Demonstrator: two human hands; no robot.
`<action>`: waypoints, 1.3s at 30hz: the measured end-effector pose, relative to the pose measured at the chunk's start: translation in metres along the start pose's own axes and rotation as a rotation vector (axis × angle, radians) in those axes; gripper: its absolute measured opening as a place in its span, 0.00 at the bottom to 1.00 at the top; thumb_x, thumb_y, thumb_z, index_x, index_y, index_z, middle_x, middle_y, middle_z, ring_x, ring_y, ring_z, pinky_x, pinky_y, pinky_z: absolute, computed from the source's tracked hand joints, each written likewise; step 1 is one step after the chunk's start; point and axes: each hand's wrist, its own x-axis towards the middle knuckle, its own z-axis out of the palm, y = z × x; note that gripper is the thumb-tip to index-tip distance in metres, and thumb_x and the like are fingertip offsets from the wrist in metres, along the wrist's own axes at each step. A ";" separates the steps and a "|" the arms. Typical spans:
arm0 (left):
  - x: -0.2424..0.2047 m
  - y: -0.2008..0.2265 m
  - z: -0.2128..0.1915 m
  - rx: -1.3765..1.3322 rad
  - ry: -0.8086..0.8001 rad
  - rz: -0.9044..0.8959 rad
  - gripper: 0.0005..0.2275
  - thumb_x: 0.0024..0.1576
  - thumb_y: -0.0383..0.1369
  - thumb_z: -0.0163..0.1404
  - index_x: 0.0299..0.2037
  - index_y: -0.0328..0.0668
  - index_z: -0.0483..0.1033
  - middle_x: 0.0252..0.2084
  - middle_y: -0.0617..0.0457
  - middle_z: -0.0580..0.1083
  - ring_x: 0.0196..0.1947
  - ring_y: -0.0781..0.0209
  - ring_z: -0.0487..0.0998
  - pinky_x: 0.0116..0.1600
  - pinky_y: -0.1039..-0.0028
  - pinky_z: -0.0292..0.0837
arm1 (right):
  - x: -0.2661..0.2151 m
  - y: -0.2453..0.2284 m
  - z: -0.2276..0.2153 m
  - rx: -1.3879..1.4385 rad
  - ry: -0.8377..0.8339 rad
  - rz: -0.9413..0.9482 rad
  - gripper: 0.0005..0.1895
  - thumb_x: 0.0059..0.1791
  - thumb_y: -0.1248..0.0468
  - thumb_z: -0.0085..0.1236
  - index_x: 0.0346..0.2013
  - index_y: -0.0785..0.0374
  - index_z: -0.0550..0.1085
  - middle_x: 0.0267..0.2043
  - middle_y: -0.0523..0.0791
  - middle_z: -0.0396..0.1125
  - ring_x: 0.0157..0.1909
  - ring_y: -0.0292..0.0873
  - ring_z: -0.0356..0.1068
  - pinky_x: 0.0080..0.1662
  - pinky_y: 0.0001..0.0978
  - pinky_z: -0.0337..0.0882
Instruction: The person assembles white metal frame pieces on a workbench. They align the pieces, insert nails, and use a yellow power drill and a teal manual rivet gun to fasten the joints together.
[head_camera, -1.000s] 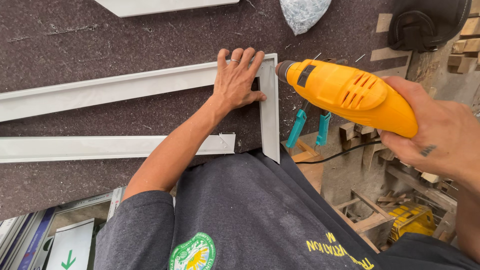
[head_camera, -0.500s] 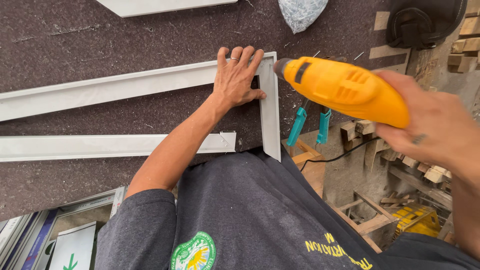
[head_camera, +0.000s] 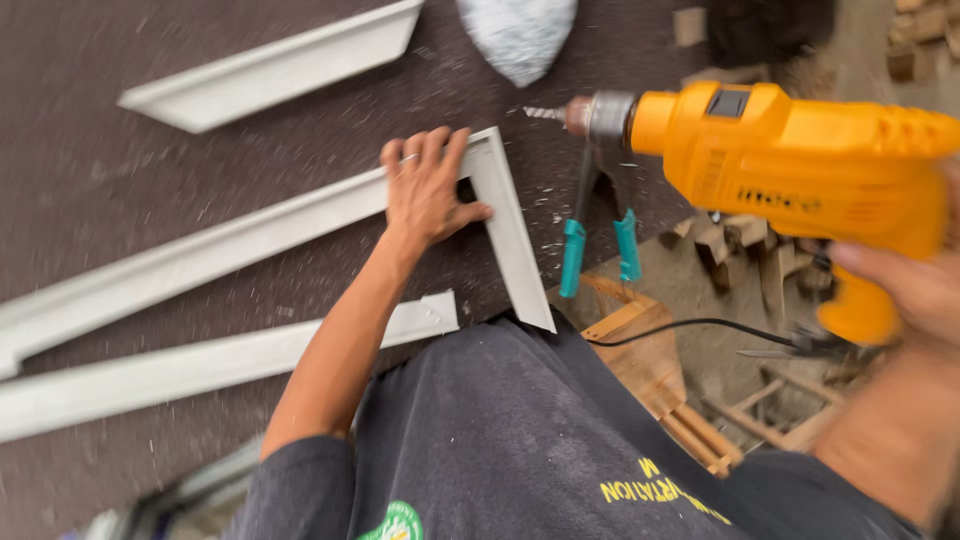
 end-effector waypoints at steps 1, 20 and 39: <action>0.001 0.001 0.000 -0.001 -0.010 0.000 0.51 0.34 0.62 0.67 0.68 0.46 0.63 0.61 0.47 0.65 0.64 0.47 0.60 0.66 0.47 0.44 | -0.010 0.027 -0.008 0.180 0.083 -0.154 0.36 0.44 0.74 0.55 0.68 0.63 0.66 0.60 0.49 0.70 0.59 0.46 0.73 0.64 0.39 0.73; 0.008 0.016 0.006 0.147 -0.085 -0.036 0.51 0.36 0.67 0.62 0.69 0.48 0.63 0.63 0.45 0.65 0.65 0.47 0.58 0.67 0.48 0.41 | 0.108 0.297 0.072 -0.665 0.918 -0.183 0.30 0.46 0.59 0.73 0.59 0.65 0.72 0.52 0.57 0.66 0.51 0.60 0.69 0.50 0.45 0.70; 0.009 0.026 0.006 0.219 -0.052 -0.015 0.49 0.36 0.64 0.62 0.67 0.48 0.65 0.62 0.42 0.66 0.64 0.44 0.61 0.66 0.49 0.45 | 0.347 0.075 0.255 -0.690 0.299 -0.447 0.08 0.43 0.65 0.56 0.33 0.50 0.80 0.51 0.45 0.66 0.53 0.50 0.68 0.52 0.47 0.68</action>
